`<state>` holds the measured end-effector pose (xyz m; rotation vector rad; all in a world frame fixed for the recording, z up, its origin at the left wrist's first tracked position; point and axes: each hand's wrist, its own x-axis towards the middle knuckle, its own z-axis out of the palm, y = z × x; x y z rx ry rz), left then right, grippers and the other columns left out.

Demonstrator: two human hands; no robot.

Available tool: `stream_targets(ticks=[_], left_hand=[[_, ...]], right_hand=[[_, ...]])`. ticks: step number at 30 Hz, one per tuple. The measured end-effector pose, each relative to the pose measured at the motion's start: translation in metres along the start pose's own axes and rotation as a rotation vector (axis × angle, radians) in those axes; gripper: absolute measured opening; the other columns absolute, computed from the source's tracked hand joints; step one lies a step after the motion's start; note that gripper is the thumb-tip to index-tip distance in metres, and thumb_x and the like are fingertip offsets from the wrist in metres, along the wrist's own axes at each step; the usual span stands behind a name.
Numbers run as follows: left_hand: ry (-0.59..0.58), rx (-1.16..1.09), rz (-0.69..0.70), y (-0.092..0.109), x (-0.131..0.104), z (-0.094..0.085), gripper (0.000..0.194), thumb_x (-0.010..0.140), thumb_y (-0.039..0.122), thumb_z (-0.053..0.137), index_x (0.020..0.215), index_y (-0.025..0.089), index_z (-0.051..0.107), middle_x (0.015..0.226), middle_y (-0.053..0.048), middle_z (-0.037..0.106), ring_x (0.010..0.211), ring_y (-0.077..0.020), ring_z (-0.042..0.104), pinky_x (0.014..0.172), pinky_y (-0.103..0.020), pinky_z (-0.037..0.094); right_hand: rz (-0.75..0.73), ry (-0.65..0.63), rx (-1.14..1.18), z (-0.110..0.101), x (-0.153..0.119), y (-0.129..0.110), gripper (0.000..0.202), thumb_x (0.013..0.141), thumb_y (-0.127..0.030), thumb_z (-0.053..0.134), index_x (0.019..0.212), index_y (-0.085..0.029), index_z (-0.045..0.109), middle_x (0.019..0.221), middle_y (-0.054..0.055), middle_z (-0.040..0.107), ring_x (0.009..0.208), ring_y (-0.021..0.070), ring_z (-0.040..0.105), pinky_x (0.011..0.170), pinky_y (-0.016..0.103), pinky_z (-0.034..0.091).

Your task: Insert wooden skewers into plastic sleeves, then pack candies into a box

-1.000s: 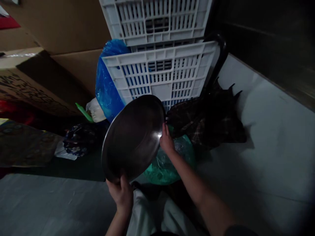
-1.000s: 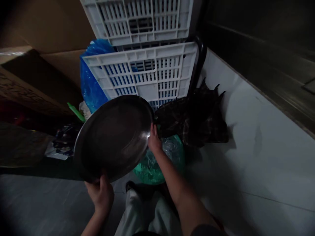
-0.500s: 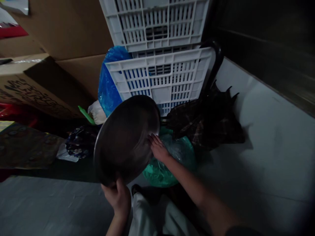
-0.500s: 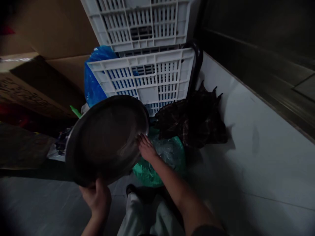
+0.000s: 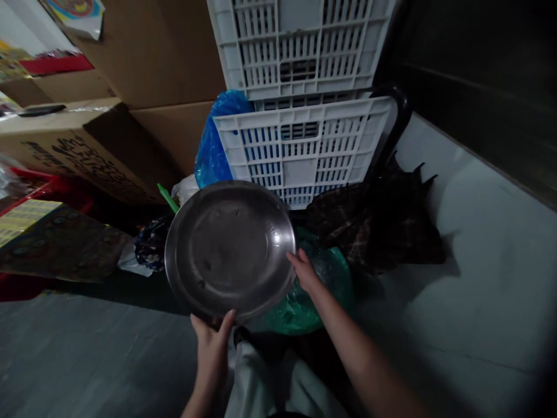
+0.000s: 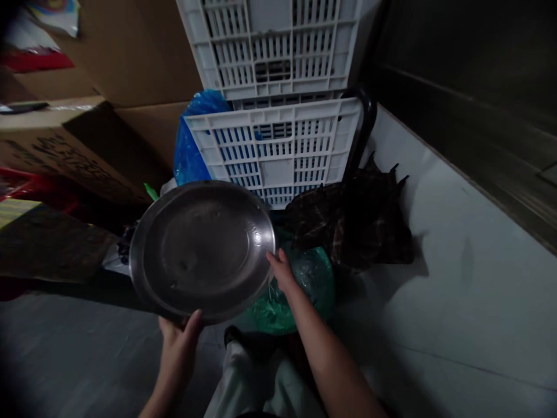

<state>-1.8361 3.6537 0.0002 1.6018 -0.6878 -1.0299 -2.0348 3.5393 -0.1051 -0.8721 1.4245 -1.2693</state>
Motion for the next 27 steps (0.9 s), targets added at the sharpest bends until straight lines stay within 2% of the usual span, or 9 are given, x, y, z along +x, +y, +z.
stream_targets(ticks=[3,7,9,12,16,19,22,24,27], left_hand=[[-0.208,-0.047,-0.320,0.016,0.034,-0.040,0.065,0.071,0.048,0.063,0.129,0.031,0.038,0.131,-0.009,0.052,0.105,-0.0282,0.060,0.082,-0.048,0.052],[-0.403,0.056,-0.516,0.033,0.065,-0.070,0.044,0.071,0.036,0.068,0.107,0.012,0.060,0.104,-0.015,0.069,0.090,-0.0268,0.066,0.073,-0.036,0.056],[-0.302,0.115,-0.488,0.032,0.061,-0.067,0.038,0.070,0.029,0.068,0.102,0.009,0.062,0.096,-0.014,0.071,0.085,-0.0267,0.068,0.068,-0.033,0.056],[-0.115,0.059,-0.384,0.018,0.041,-0.054,0.041,0.074,0.024,0.064,0.112,0.012,0.058,0.105,-0.014,0.069,0.094,-0.0275,0.066,0.071,-0.034,0.057],[-0.064,0.049,-0.341,-0.004,0.012,-0.035,0.049,0.078,0.032,0.061,0.122,0.016,0.052,0.125,-0.013,0.059,0.112,-0.0285,0.057,0.083,-0.036,0.053],[-0.015,0.115,-0.280,-0.010,0.000,-0.017,0.049,0.079,0.038,0.059,0.122,0.015,0.055,0.127,-0.012,0.057,0.119,-0.0280,0.051,0.090,-0.035,0.049],[-0.027,0.114,-0.243,-0.006,-0.007,0.000,0.041,0.081,0.032,0.056,0.118,0.013,0.059,0.125,-0.012,0.059,0.121,-0.0263,0.049,0.092,-0.032,0.047],[-0.026,0.090,-0.260,0.000,-0.010,0.006,0.043,0.083,0.030,0.055,0.121,0.011,0.056,0.122,-0.013,0.061,0.116,-0.0257,0.054,0.089,-0.030,0.049],[0.024,0.042,-0.322,0.010,-0.015,0.007,0.052,0.084,0.037,0.052,0.128,0.011,0.049,0.123,-0.015,0.060,0.103,-0.0259,0.062,0.080,-0.031,0.053]], right_hand=[[-0.058,-0.035,-0.092,-0.017,0.008,-0.014,0.045,0.074,-0.049,0.053,0.105,-0.017,0.056,0.099,0.006,0.067,0.091,0.0193,0.062,0.078,0.031,0.049],[-0.172,-0.056,-0.270,-0.016,0.023,-0.037,0.037,0.079,-0.047,0.047,0.099,-0.017,0.058,0.099,0.005,0.067,0.093,0.0193,0.061,0.080,0.029,0.047],[-0.213,0.001,-0.388,-0.012,0.033,-0.046,0.037,0.085,-0.045,0.038,0.097,-0.016,0.058,0.100,0.008,0.066,0.096,0.0204,0.059,0.082,0.030,0.045],[-0.220,0.095,-0.584,-0.015,0.044,-0.050,0.038,0.091,-0.036,0.030,0.094,-0.014,0.060,0.096,0.014,0.065,0.098,0.0245,0.059,0.084,0.036,0.043],[-0.268,0.055,-0.792,-0.012,0.015,-0.048,0.031,0.087,-0.020,0.034,0.098,-0.010,0.062,0.094,0.020,0.064,0.097,0.0284,0.059,0.084,0.042,0.043],[-0.467,-0.116,-0.856,0.022,-0.044,-0.044,0.040,0.087,-0.018,0.030,0.117,-0.011,0.055,0.118,0.019,0.057,0.113,0.0255,0.052,0.096,0.041,0.039],[-0.735,-0.496,-0.878,0.045,-0.088,-0.028,0.048,0.081,-0.039,0.048,0.125,-0.021,0.052,0.127,0.005,0.056,0.120,0.0186,0.047,0.103,0.027,0.035],[-0.880,-0.696,-0.985,0.029,-0.087,-0.013,0.058,0.076,-0.047,0.053,0.128,-0.022,0.050,0.127,0.004,0.057,0.121,0.0194,0.046,0.110,0.031,0.027],[-0.725,-0.478,-1.110,-0.029,-0.049,0.002,0.056,0.075,-0.032,0.059,0.127,-0.012,0.051,0.132,0.015,0.050,0.128,0.0282,0.038,0.109,0.046,0.026]])
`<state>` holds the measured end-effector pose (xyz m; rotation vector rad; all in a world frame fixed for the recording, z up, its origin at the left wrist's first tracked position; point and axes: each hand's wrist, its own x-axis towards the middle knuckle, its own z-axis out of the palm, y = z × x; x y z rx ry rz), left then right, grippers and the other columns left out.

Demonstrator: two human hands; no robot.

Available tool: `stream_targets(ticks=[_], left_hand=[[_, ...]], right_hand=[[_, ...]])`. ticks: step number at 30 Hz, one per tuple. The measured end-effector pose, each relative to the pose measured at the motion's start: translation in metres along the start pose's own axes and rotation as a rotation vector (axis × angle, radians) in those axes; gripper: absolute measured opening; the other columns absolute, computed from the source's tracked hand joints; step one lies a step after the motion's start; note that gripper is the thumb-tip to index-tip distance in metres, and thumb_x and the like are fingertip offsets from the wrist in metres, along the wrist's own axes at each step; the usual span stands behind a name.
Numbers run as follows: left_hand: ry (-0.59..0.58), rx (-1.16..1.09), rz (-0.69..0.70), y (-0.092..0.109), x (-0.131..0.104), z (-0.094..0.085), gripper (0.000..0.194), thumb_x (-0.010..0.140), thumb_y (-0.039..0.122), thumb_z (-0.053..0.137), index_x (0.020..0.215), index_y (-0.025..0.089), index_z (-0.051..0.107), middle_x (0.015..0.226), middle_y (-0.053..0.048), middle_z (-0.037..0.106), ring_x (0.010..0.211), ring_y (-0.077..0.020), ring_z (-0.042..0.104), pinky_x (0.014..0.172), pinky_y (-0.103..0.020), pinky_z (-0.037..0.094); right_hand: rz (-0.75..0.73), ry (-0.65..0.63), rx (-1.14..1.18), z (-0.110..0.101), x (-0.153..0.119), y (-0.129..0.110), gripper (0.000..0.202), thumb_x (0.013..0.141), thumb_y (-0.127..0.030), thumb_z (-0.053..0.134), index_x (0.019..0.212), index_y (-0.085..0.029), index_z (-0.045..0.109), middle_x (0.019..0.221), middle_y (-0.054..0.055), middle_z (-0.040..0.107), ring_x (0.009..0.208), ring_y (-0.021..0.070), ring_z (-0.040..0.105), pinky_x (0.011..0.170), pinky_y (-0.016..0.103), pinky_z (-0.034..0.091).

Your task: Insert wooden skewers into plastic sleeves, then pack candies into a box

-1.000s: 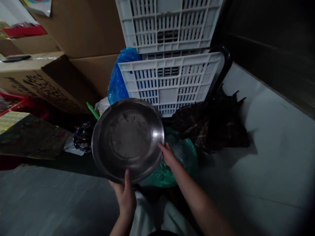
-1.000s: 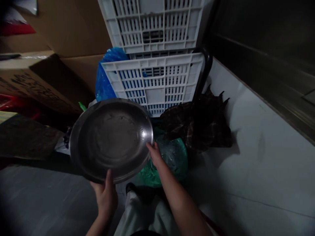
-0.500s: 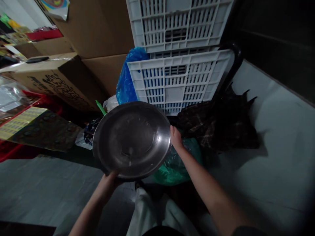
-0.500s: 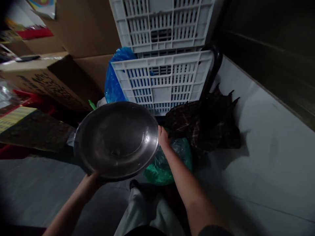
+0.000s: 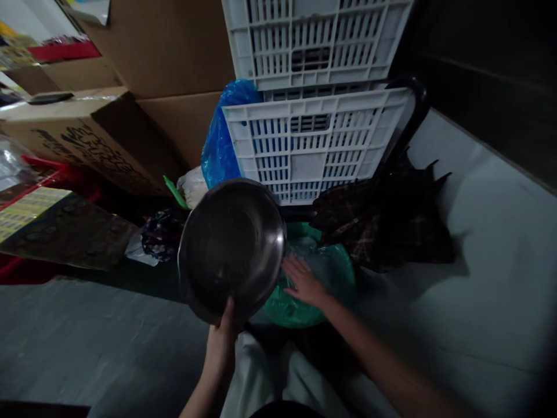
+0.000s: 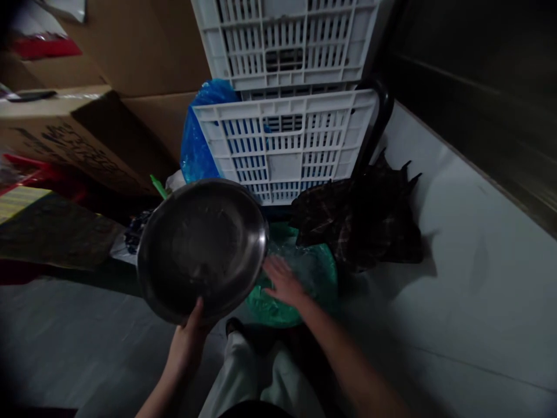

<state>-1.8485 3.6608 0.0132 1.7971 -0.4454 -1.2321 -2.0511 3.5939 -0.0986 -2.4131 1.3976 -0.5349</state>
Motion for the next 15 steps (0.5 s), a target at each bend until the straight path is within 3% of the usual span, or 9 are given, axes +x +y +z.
stream_targets(ticks=[2,3,5,7,10,13,15], left_hand=[[0.047,-0.023,-0.033,0.003,-0.003,-0.002,0.056,0.082,0.039,0.054,0.130,0.010,0.047,0.126,-0.017,0.057,0.101,-0.0271,0.063,0.077,-0.033,0.055],[0.067,-0.038,-0.045,0.004,-0.004,-0.002,0.056,0.082,0.038,0.054,0.130,0.009,0.047,0.126,-0.018,0.057,0.101,-0.0277,0.063,0.077,-0.034,0.055],[0.058,-0.051,-0.026,0.002,-0.003,-0.005,0.055,0.083,0.038,0.053,0.128,0.007,0.048,0.124,-0.019,0.058,0.101,-0.0283,0.063,0.079,-0.035,0.055],[0.029,-0.034,0.025,-0.004,-0.001,-0.010,0.049,0.082,0.035,0.054,0.124,0.009,0.053,0.122,-0.017,0.060,0.106,-0.0288,0.061,0.082,-0.035,0.054],[0.063,0.135,0.172,-0.015,0.005,-0.025,0.040,0.067,0.013,0.068,0.106,0.015,0.064,0.127,-0.011,0.058,0.122,-0.0296,0.047,0.094,-0.033,0.046],[0.109,0.241,0.288,-0.021,0.007,-0.039,0.046,0.052,-0.002,0.070,0.094,0.017,0.067,0.135,-0.007,0.051,0.131,-0.0286,0.034,0.104,-0.032,0.035],[0.095,0.239,0.293,-0.022,0.006,-0.043,0.047,0.052,0.000,0.071,0.095,0.018,0.067,0.131,-0.007,0.054,0.131,-0.0296,0.035,0.102,-0.034,0.037]], right_hand=[[0.227,0.084,-0.069,-0.010,-0.003,0.035,0.044,0.080,-0.020,0.049,0.122,-0.008,0.055,0.127,0.022,0.052,0.128,0.0314,0.038,0.105,0.051,0.029],[0.311,0.123,-0.094,-0.012,-0.002,0.041,0.041,0.082,-0.016,0.043,0.121,-0.008,0.056,0.125,0.023,0.053,0.127,0.0311,0.040,0.104,0.051,0.030],[0.372,0.174,-0.115,-0.010,0.005,0.031,0.043,0.086,-0.014,0.035,0.124,-0.009,0.053,0.128,0.021,0.051,0.128,0.0276,0.038,0.104,0.047,0.032],[0.281,0.169,-0.104,-0.001,0.012,0.008,0.044,0.087,-0.019,0.038,0.130,-0.014,0.048,0.137,0.014,0.045,0.132,0.0224,0.032,0.107,0.040,0.031],[0.183,0.113,-0.080,0.011,0.014,-0.006,0.048,0.081,-0.017,0.047,0.129,-0.020,0.049,0.134,0.007,0.050,0.129,0.0181,0.037,0.106,0.033,0.033],[0.414,0.187,-0.121,0.006,0.019,0.008,0.051,0.079,-0.005,0.037,0.129,-0.012,0.048,0.125,0.015,0.056,0.122,0.0215,0.047,0.100,0.039,0.039],[0.503,0.256,-0.146,-0.002,0.034,0.013,0.054,0.081,-0.004,0.032,0.134,-0.008,0.040,0.133,0.020,0.047,0.127,0.0234,0.041,0.101,0.042,0.038]])
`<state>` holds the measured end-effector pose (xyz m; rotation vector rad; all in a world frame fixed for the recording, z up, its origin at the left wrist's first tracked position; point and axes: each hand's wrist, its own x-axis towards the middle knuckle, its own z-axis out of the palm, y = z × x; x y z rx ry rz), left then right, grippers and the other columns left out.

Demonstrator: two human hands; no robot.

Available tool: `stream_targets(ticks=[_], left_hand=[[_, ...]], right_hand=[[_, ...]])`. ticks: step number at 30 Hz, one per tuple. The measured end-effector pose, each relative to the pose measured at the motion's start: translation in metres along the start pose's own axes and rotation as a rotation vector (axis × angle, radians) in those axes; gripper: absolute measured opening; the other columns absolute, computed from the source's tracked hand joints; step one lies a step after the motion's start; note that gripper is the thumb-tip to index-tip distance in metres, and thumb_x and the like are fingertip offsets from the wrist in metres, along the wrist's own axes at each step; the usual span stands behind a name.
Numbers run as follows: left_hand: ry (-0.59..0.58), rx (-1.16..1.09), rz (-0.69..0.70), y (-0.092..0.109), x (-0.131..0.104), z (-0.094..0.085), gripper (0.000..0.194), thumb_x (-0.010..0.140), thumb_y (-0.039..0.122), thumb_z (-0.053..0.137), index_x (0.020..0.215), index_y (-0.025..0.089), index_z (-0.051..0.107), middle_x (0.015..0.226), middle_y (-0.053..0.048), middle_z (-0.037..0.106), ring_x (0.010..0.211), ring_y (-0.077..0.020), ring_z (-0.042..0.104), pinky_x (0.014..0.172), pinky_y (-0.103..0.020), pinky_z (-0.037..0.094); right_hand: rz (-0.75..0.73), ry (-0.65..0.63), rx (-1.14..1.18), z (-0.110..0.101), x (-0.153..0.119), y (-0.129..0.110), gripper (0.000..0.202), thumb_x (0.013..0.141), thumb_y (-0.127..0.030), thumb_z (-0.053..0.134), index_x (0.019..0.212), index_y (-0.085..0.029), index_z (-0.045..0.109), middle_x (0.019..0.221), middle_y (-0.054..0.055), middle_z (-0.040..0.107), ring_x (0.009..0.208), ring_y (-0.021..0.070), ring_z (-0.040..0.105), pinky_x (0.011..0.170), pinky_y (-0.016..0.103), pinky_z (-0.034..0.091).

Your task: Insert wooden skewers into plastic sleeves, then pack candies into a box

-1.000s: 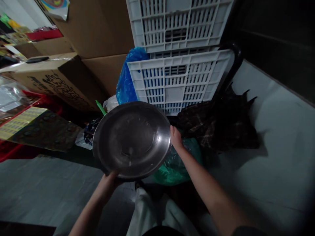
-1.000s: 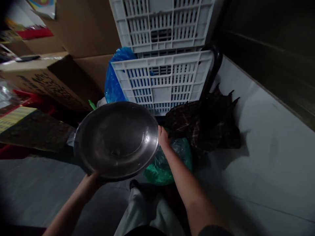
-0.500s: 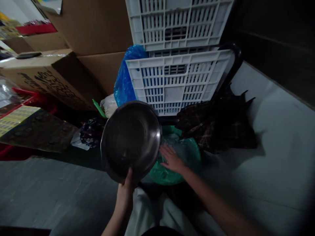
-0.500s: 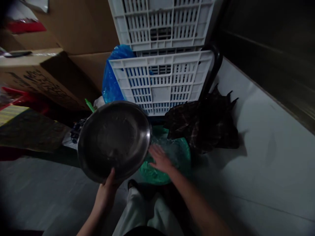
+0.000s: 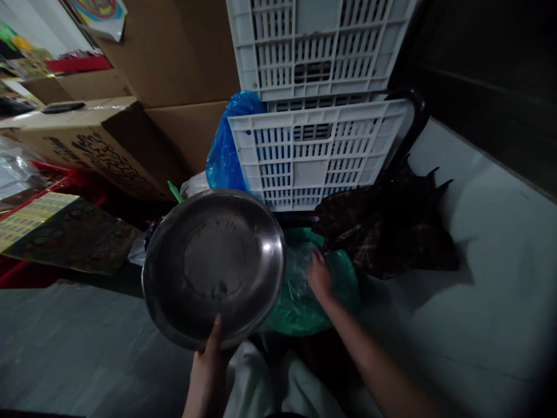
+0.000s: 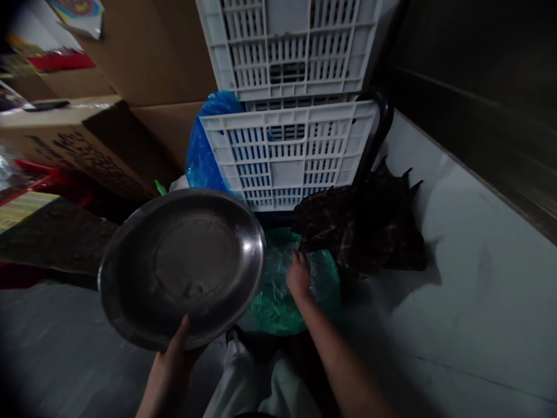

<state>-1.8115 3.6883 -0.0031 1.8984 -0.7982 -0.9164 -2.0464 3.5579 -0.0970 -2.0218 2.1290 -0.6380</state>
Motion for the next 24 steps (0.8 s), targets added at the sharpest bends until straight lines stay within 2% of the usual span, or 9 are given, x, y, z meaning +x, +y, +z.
stream_targets(ticks=[3,6,8,10,13,16,19,21,24], left_hand=[[-0.066,-0.049,-0.069,0.002,-0.004,0.001,0.047,0.054,0.004,0.072,0.099,0.019,0.066,0.116,-0.008,0.065,0.125,-0.0321,0.043,0.092,-0.037,0.048],[-0.128,-0.128,-0.141,0.006,-0.008,0.007,0.045,0.060,0.012,0.073,0.104,0.018,0.064,0.112,-0.009,0.067,0.118,-0.0321,0.051,0.085,-0.034,0.053],[-0.131,-0.187,-0.226,0.011,-0.010,0.011,0.045,0.068,0.022,0.070,0.112,0.017,0.060,0.116,-0.011,0.065,0.114,-0.0311,0.055,0.082,-0.034,0.054],[-0.127,-0.249,-0.339,0.017,-0.011,0.014,0.049,0.076,0.031,0.063,0.121,0.014,0.054,0.121,-0.013,0.062,0.109,-0.0303,0.059,0.079,-0.035,0.056],[-0.144,-0.292,-0.430,0.024,-0.011,0.016,0.054,0.080,0.034,0.058,0.128,0.012,0.046,0.126,-0.015,0.057,0.108,-0.0291,0.060,0.077,-0.035,0.056],[-0.171,-0.214,-0.385,0.019,-0.011,0.012,0.050,0.078,0.030,0.059,0.124,0.012,0.050,0.125,-0.014,0.058,0.112,-0.0302,0.057,0.080,-0.037,0.056],[-0.127,-0.022,-0.154,0.002,-0.009,0.004,0.042,0.065,0.015,0.069,0.106,0.016,0.063,0.124,-0.011,0.059,0.124,-0.0330,0.044,0.092,-0.039,0.049],[-0.099,0.056,-0.036,-0.009,-0.007,-0.002,0.041,0.053,0.006,0.073,0.092,0.019,0.067,0.126,-0.009,0.058,0.131,-0.0330,0.034,0.101,-0.039,0.041],[-0.082,0.068,-0.027,-0.015,0.000,-0.010,0.038,0.050,0.004,0.074,0.084,0.019,0.067,0.121,-0.009,0.061,0.132,-0.0327,0.032,0.104,-0.040,0.037]], right_hand=[[-0.322,-0.012,-0.008,-0.005,0.027,-0.022,0.051,0.086,-0.016,0.039,0.137,-0.012,0.037,0.145,0.014,0.033,0.137,0.0231,0.021,0.110,0.043,0.025],[-0.683,-0.098,-0.029,-0.009,0.040,-0.027,0.047,0.087,-0.026,0.046,0.133,-0.017,0.044,0.144,0.008,0.037,0.138,0.0243,0.018,0.112,0.048,0.016],[-0.619,-0.093,-0.054,-0.013,0.038,-0.015,0.044,0.088,-0.024,0.045,0.132,-0.021,0.045,0.144,0.005,0.037,0.136,0.0246,0.023,0.112,0.048,0.017],[-0.406,-0.037,-0.084,-0.015,0.031,-0.004,0.046,0.088,-0.018,0.043,0.134,-0.021,0.043,0.145,0.007,0.036,0.135,0.0264,0.027,0.109,0.048,0.023],[-0.102,0.087,-0.117,-0.011,0.024,-0.014,0.050,0.087,-0.013,0.037,0.137,-0.009,0.037,0.144,0.019,0.032,0.136,0.0323,0.022,0.104,0.052,0.029],[-0.410,0.025,-0.109,0.002,0.029,-0.047,0.053,0.086,-0.007,0.032,0.139,-0.008,0.032,0.147,0.016,0.028,0.139,0.0261,0.014,0.109,0.048,0.023],[-0.670,-0.112,-0.106,0.010,0.034,-0.062,0.053,0.085,-0.009,0.039,0.138,-0.012,0.036,0.147,0.009,0.029,0.138,0.0204,0.018,0.113,0.041,0.017],[-0.596,-0.121,-0.116,0.005,0.027,-0.051,0.050,0.082,-0.009,0.044,0.132,-0.010,0.044,0.143,0.011,0.038,0.136,0.0216,0.025,0.113,0.039,0.019],[-0.400,-0.084,-0.135,-0.019,0.005,-0.014,0.042,0.080,-0.005,0.042,0.120,-0.006,0.056,0.127,0.018,0.054,0.128,0.0278,0.038,0.108,0.045,0.027]])
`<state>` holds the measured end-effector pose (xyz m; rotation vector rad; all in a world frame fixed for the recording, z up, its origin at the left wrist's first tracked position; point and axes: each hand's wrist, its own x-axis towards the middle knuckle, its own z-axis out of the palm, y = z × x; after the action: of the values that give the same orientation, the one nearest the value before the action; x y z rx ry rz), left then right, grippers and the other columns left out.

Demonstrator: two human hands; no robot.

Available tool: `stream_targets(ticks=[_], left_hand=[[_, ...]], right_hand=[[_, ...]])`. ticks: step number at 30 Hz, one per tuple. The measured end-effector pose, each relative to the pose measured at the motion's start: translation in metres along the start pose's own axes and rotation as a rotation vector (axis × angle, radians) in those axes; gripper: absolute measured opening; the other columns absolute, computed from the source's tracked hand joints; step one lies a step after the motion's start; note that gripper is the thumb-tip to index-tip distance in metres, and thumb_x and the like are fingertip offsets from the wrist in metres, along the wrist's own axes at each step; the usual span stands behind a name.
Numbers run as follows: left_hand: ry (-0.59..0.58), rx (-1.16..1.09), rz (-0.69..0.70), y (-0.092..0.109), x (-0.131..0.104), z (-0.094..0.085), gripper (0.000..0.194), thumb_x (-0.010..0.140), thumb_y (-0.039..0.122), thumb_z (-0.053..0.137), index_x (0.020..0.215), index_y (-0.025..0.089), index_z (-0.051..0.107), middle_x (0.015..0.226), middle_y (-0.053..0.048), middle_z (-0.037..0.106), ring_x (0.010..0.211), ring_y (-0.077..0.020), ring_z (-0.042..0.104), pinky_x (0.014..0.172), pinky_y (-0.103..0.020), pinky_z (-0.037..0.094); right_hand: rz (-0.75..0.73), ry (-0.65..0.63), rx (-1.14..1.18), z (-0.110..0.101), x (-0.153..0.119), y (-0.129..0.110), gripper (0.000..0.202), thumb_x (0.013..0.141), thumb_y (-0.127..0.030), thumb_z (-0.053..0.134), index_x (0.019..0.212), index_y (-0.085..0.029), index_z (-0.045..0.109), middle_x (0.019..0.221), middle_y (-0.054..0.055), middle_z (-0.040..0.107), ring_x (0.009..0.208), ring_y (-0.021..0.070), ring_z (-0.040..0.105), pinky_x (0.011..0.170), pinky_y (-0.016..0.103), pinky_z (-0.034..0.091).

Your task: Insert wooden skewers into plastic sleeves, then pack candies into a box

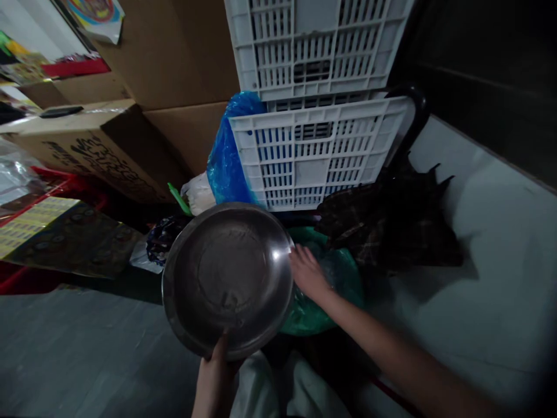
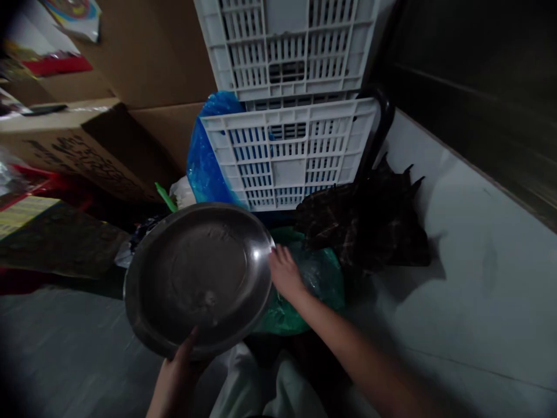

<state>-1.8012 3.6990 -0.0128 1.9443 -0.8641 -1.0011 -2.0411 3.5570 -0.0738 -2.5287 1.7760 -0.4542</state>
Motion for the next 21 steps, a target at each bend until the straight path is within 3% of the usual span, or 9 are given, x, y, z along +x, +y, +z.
stream_targets(ticks=[3,5,9,12,14,15,17,19,21], left_hand=[[0.010,-0.078,-0.060,0.006,0.004,-0.003,0.035,0.053,0.004,0.071,0.084,0.019,0.066,0.114,-0.009,0.065,0.130,-0.0335,0.037,0.094,-0.037,0.047],[0.007,-0.176,-0.125,0.014,0.004,-0.002,0.029,0.058,0.008,0.069,0.085,0.018,0.066,0.111,-0.009,0.066,0.123,-0.0342,0.045,0.085,-0.035,0.053],[-0.045,-0.310,-0.208,0.023,-0.003,0.005,0.022,0.064,0.013,0.064,0.086,0.016,0.067,0.107,-0.009,0.068,0.109,-0.0315,0.058,0.081,-0.034,0.054],[-0.105,-0.448,-0.332,0.023,-0.008,0.013,0.033,0.070,0.018,0.059,0.103,0.015,0.062,0.108,-0.010,0.068,0.103,-0.0282,0.062,0.081,-0.035,0.054],[-0.136,-0.503,-0.396,0.021,-0.009,0.015,0.040,0.072,0.019,0.056,0.112,0.015,0.057,0.105,-0.010,0.069,0.099,-0.0268,0.064,0.079,-0.036,0.054],[-0.152,-0.517,-0.402,0.021,-0.008,0.014,0.041,0.072,0.020,0.056,0.112,0.015,0.057,0.103,-0.010,0.069,0.097,-0.0265,0.064,0.079,-0.036,0.054],[-0.194,-0.535,-0.389,0.021,-0.003,0.008,0.036,0.069,0.024,0.059,0.104,0.014,0.061,0.095,-0.010,0.071,0.094,-0.0275,0.065,0.077,-0.037,0.054],[-0.231,-0.522,-0.358,0.024,0.003,-0.001,0.027,0.066,0.029,0.061,0.087,0.014,0.067,0.090,-0.010,0.072,0.093,-0.0302,0.065,0.076,-0.038,0.054],[-0.223,-0.500,-0.342,0.027,0.007,-0.007,0.020,0.064,0.031,0.063,0.074,0.015,0.067,0.088,-0.010,0.073,0.095,-0.0316,0.064,0.074,-0.037,0.055]], right_hand=[[0.201,0.024,-0.002,-0.021,-0.022,0.018,0.038,0.078,0.000,0.037,0.102,-0.003,0.065,0.107,0.027,0.062,0.114,0.0358,0.051,0.094,0.056,0.037],[0.207,0.020,0.043,-0.028,-0.012,0.009,0.034,0.079,-0.002,0.038,0.096,-0.009,0.068,0.102,0.023,0.064,0.108,0.0326,0.054,0.090,0.050,0.042],[-0.003,0.010,0.218,-0.023,0.055,-0.063,0.037,0.088,-0.015,0.041,0.120,-0.022,0.056,0.123,0.005,0.058,0.117,0.0140,0.049,0.100,0.026,0.039],[-0.057,0.068,0.387,-0.020,0.095,-0.129,0.056,0.089,-0.028,0.042,0.140,-0.008,0.030,0.147,0.014,0.027,0.137,0.0219,0.021,0.110,0.035,0.026],[-0.163,0.048,0.584,-0.024,0.092,-0.161,0.063,0.091,-0.033,0.041,0.142,-0.003,0.021,0.150,0.019,0.018,0.139,0.0245,0.012,0.112,0.041,0.022],[-0.253,0.003,0.678,-0.028,0.081,-0.169,0.061,0.092,-0.033,0.039,0.142,-0.004,0.021,0.149,0.017,0.022,0.139,0.0219,0.015,0.112,0.038,0.023],[-0.504,-0.171,0.787,-0.038,0.042,-0.164,0.048,0.094,-0.027,0.033,0.141,-0.015,0.029,0.142,0.007,0.040,0.131,0.0114,0.034,0.107,0.025,0.032],[-0.599,-0.259,0.793,-0.047,-0.003,-0.131,0.040,0.094,-0.026,0.035,0.134,-0.025,0.043,0.126,-0.002,0.058,0.117,0.0052,0.050,0.098,0.014,0.039],[-0.583,-0.320,0.628,-0.052,-0.035,-0.079,0.041,0.092,-0.028,0.040,0.133,-0.023,0.045,0.131,0.003,0.053,0.124,0.0122,0.044,0.108,0.027,0.033]])
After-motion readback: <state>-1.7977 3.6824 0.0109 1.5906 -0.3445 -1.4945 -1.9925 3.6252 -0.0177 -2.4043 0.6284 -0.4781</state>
